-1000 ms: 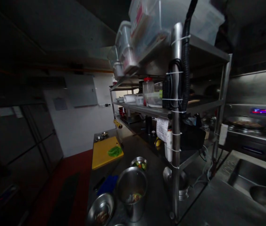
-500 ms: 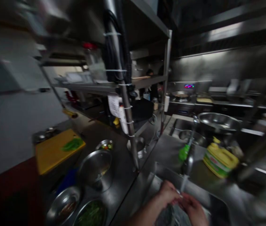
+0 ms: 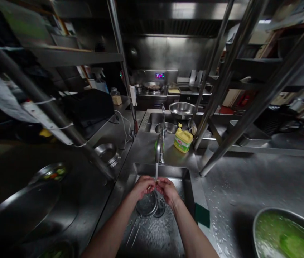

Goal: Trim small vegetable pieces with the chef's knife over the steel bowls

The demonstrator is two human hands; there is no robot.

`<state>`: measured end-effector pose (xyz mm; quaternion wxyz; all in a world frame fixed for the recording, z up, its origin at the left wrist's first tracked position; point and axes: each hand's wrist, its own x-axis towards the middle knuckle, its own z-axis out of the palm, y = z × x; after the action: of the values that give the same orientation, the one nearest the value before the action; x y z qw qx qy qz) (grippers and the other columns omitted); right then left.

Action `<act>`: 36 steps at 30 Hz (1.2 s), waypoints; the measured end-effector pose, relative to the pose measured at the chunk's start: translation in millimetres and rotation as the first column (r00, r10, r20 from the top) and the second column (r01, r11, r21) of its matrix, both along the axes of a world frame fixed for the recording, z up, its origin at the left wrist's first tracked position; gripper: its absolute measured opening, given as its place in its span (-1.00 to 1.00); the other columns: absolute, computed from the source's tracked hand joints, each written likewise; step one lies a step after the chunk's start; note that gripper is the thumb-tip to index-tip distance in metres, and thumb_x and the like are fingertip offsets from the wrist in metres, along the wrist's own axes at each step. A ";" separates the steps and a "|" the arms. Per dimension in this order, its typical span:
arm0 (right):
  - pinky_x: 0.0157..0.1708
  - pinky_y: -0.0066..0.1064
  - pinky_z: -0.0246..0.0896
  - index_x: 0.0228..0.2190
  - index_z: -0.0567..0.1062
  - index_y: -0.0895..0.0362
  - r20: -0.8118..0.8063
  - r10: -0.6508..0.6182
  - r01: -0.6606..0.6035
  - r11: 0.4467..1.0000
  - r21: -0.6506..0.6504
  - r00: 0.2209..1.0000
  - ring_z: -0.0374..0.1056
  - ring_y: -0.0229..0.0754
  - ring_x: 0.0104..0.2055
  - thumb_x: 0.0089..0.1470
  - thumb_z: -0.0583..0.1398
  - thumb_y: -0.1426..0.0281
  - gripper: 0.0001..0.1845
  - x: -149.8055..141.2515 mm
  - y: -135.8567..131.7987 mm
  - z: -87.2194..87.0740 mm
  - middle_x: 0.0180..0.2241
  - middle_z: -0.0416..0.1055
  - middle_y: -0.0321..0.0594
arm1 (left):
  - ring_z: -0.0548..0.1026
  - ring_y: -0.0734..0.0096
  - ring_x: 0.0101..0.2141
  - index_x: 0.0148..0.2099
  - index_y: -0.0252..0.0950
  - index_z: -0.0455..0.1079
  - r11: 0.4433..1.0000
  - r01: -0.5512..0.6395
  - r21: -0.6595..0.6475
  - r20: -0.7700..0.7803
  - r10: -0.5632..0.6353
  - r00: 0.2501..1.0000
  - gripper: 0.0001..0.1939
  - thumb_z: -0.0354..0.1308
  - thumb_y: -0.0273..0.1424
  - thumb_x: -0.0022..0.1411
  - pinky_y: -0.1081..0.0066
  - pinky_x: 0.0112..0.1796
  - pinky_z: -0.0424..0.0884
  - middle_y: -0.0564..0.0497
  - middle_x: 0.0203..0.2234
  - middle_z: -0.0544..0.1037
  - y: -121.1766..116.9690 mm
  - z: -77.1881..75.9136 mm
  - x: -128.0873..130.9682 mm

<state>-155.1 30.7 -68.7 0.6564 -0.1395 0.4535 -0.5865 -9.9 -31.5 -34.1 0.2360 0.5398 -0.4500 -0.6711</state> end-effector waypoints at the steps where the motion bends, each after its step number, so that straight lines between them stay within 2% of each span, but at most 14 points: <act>1: -0.23 -0.42 0.46 -0.36 0.64 0.10 0.013 -0.010 0.010 1.000 0.013 1.000 0.54 -0.26 -0.33 -0.48 0.63 0.24 -0.44 -2.4 -0.4 -1.7 -0.37 0.65 -0.32 | 0.36 0.56 -0.65 -0.51 -0.30 0.40 1.000 -0.007 -0.005 0.028 0.008 1.000 -0.89 0.30 -0.47 -0.14 0.52 -0.54 0.28 0.16 -0.71 0.42 -1.4 -2.0 1.1; 6: -0.18 -0.36 0.49 -0.36 0.61 0.09 0.048 -0.059 0.057 0.997 0.050 0.997 0.56 -0.22 -0.33 -0.52 0.63 0.27 -0.43 -13.2 -2.9 -5.0 -0.40 0.65 -0.32 | 0.27 0.55 -0.73 -0.58 -0.28 0.34 0.998 -0.018 -0.064 0.201 0.030 0.979 -0.80 0.31 -0.56 -0.11 0.51 -0.63 0.11 0.17 -0.80 0.37 -0.6 -13.6 4.1; 10: -0.13 -0.30 0.50 -0.39 0.59 0.10 0.025 -0.082 0.081 0.995 0.052 0.996 0.57 -0.17 -0.31 -0.56 0.62 0.29 -0.42 -11.7 -4.8 -3.8 -0.42 0.64 -0.30 | 0.31 0.51 -0.72 -0.59 -0.28 0.34 0.993 0.006 -0.120 0.269 0.027 0.963 -0.77 0.32 -0.60 -0.08 0.51 -0.62 0.14 0.17 -0.81 0.36 5.1 -15.0 -3.2; 13: -0.15 -0.29 0.49 -0.42 0.58 0.11 -0.024 -0.093 0.094 0.995 0.042 0.995 0.55 -0.17 -0.32 -0.57 0.62 0.29 -0.44 -7.4 -5.7 -2.6 -0.43 0.62 -0.30 | 0.37 0.52 -0.66 -0.51 -0.31 0.44 0.989 0.014 -0.145 0.252 0.023 0.968 -0.88 0.29 -0.59 -0.02 0.52 -0.57 0.24 0.18 -0.74 0.40 4.1 -8.6 -10.7; 17: -0.17 -0.28 0.46 -0.42 0.60 0.11 -0.110 -0.102 0.104 0.994 0.017 0.989 0.51 -0.18 -0.33 -0.54 0.61 0.25 -0.46 -3.1 -5.7 -2.3 -0.44 0.60 -0.32 | 0.38 0.53 -0.63 -0.45 -0.33 0.51 0.986 0.035 -0.163 0.234 0.005 0.972 -0.96 0.31 -0.53 -0.01 0.53 -0.56 0.25 0.16 -0.70 0.43 0.7 1.4 -16.3; 23: -0.22 -0.26 0.43 -0.47 0.61 0.11 -0.212 -0.080 0.076 0.997 -0.026 0.974 0.46 -0.17 -0.37 -0.60 0.62 0.19 -0.44 -4.8 -3.9 -0.9 -0.47 0.58 -0.32 | 0.37 0.52 -0.65 -0.51 -0.33 0.48 0.989 0.060 -0.135 0.220 -0.029 0.975 -0.90 0.36 -0.50 -0.05 0.51 -0.56 0.26 0.14 -0.74 0.43 1.7 8.6 -16.5; 29: -0.18 -0.22 0.44 -0.47 0.61 0.12 -0.252 -0.043 0.038 0.999 -0.027 0.967 0.47 -0.16 -0.37 -0.63 0.63 0.15 -0.40 -9.5 -2.9 3.2 -0.48 0.58 -0.32 | 0.37 0.54 -0.65 -0.52 -0.31 0.42 0.994 0.057 -0.090 0.180 -0.041 0.983 -0.81 0.41 -0.48 -0.07 0.52 -0.56 0.27 0.15 -0.73 0.44 0.5 11.1 -16.8; 36: -0.22 -0.25 0.43 -0.48 0.60 0.12 -0.279 -0.037 0.024 0.998 -0.051 0.960 0.45 -0.18 -0.40 -0.62 0.62 0.09 -0.39 -6.8 -3.4 6.8 -0.50 0.56 -0.33 | 0.38 0.55 -0.63 -0.50 -0.32 0.43 0.995 0.090 -0.045 0.139 -0.083 0.987 -0.87 0.34 -0.52 -0.05 0.51 -0.53 0.30 0.13 -0.70 0.46 -2.3 14.1 -11.7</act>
<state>-161.9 27.3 -61.8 0.5732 -0.2293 0.5297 -0.5816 -21.6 -33.9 -20.0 0.1890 0.5582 -0.5052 -0.6304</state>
